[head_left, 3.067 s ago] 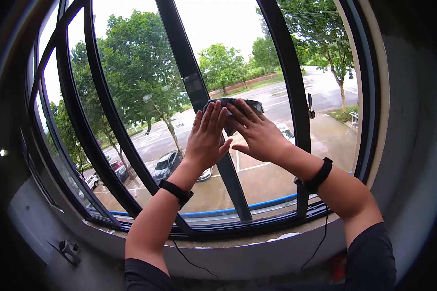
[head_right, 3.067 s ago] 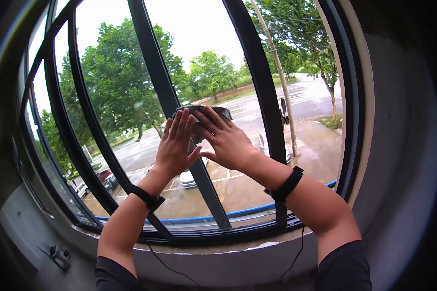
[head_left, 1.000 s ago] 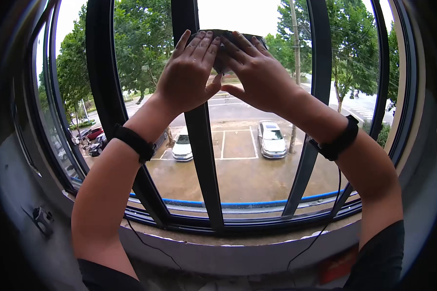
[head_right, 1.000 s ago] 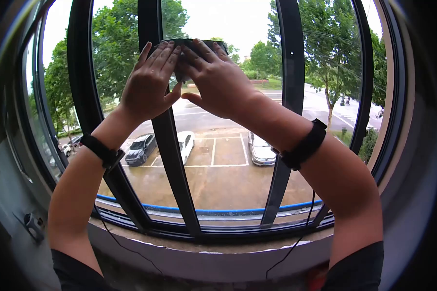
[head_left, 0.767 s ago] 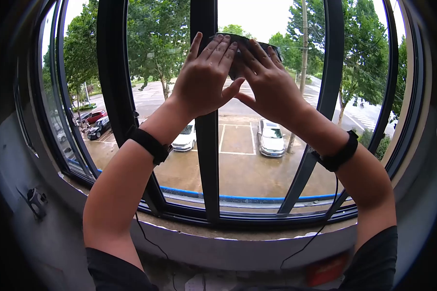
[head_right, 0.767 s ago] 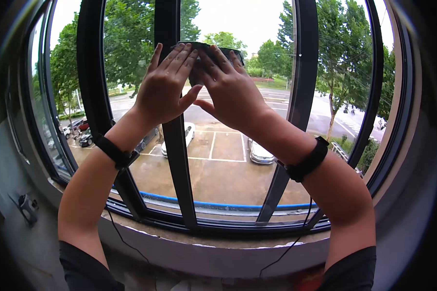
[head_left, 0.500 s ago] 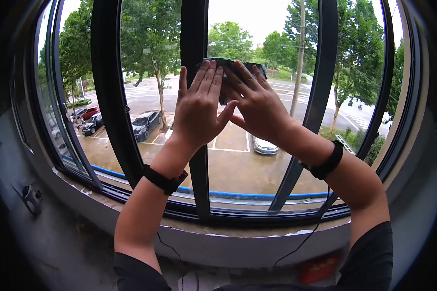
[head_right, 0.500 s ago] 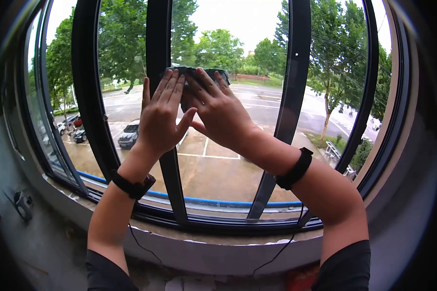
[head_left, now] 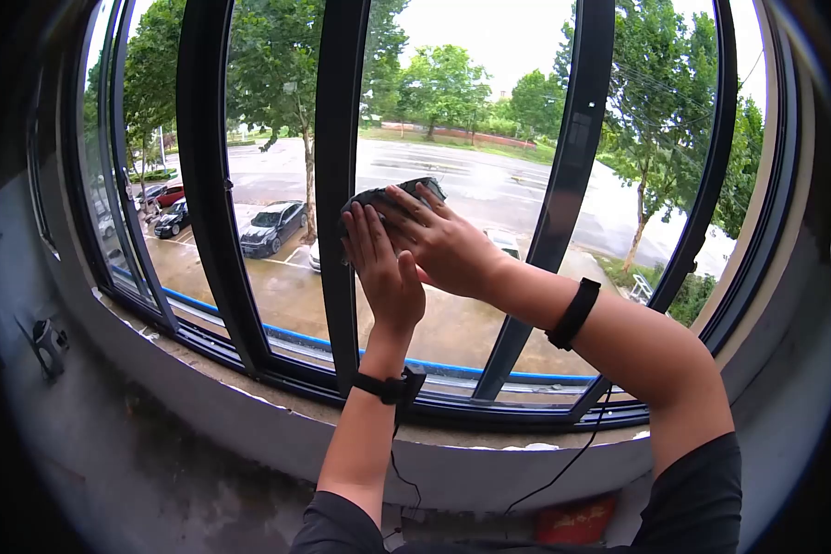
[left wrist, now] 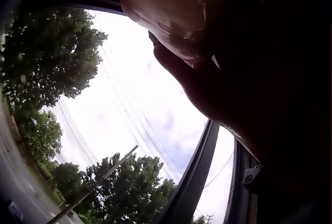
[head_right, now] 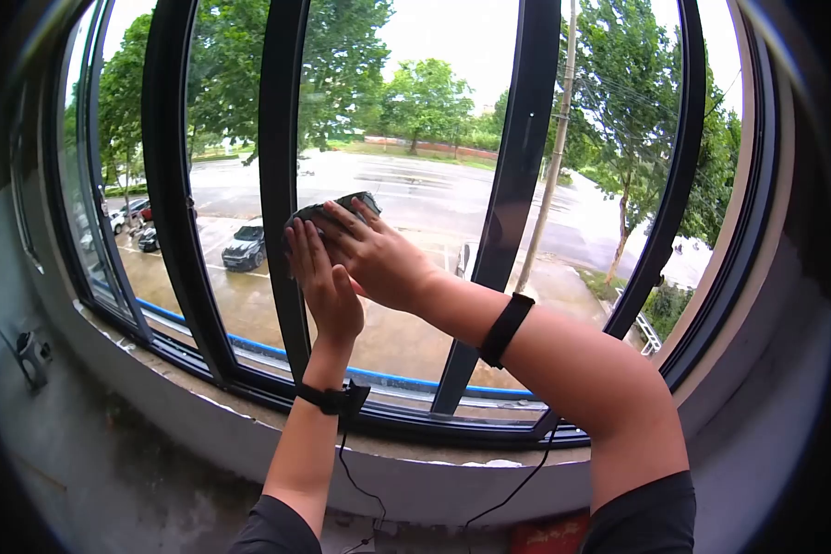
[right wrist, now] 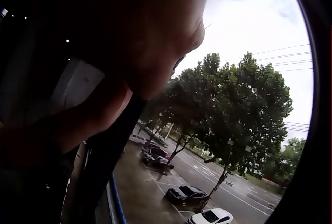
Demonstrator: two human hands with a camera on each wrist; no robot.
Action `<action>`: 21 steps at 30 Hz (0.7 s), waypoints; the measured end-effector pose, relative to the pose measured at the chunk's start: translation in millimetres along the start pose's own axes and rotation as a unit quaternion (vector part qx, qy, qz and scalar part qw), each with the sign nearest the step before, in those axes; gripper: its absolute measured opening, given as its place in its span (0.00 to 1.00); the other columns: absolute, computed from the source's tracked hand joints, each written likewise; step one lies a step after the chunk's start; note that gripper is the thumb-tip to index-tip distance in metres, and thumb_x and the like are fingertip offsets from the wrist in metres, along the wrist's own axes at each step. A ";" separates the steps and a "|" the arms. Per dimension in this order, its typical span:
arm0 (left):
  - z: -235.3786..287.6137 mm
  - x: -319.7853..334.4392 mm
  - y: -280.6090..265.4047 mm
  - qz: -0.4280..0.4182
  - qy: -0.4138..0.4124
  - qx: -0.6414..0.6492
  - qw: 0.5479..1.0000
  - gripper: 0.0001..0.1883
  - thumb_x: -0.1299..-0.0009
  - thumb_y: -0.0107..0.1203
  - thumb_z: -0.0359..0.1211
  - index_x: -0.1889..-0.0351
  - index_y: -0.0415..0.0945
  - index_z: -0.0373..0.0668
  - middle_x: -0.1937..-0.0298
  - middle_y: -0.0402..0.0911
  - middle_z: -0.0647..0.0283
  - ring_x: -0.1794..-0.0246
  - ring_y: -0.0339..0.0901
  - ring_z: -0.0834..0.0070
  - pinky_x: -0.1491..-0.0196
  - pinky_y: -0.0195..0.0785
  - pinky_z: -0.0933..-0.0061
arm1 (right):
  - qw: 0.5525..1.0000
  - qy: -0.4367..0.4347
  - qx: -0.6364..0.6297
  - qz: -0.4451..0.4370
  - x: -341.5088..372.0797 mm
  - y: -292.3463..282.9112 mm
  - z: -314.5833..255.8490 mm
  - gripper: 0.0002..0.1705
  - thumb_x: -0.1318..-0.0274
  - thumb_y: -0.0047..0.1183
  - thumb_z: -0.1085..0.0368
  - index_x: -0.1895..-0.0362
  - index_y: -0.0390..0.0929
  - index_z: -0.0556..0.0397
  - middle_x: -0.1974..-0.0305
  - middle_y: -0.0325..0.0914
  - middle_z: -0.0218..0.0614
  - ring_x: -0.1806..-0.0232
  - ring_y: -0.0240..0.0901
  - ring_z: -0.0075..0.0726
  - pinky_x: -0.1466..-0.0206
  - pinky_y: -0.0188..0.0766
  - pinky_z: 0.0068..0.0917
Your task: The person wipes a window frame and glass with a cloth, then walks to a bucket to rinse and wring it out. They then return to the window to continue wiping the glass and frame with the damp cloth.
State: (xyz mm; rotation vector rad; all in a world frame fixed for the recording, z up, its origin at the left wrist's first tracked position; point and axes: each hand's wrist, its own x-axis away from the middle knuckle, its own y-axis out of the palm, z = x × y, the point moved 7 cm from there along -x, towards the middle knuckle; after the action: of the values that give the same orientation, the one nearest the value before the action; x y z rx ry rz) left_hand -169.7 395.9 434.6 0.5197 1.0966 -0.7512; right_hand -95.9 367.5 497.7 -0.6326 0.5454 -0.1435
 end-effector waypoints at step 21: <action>109.7 -179.7 27.4 -0.211 0.319 -0.152 0.911 0.41 0.16 0.38 0.50 0.15 0.35 0.38 0.12 0.33 0.47 0.12 0.26 0.52 0.14 0.27 0.53 | 0.983 0.145 0.048 0.103 15.8 -106.1 144.7 0.52 0.37 0.58 0.37 0.17 0.54 0.44 0.16 0.45 0.36 0.12 0.29 0.44 0.12 0.23 0.47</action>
State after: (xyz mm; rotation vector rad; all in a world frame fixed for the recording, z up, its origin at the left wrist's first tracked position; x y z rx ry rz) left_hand -129.7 386.7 642.8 0.2591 1.9470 -0.7790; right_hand -2.7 353.6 651.2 -0.4587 0.8776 -0.0661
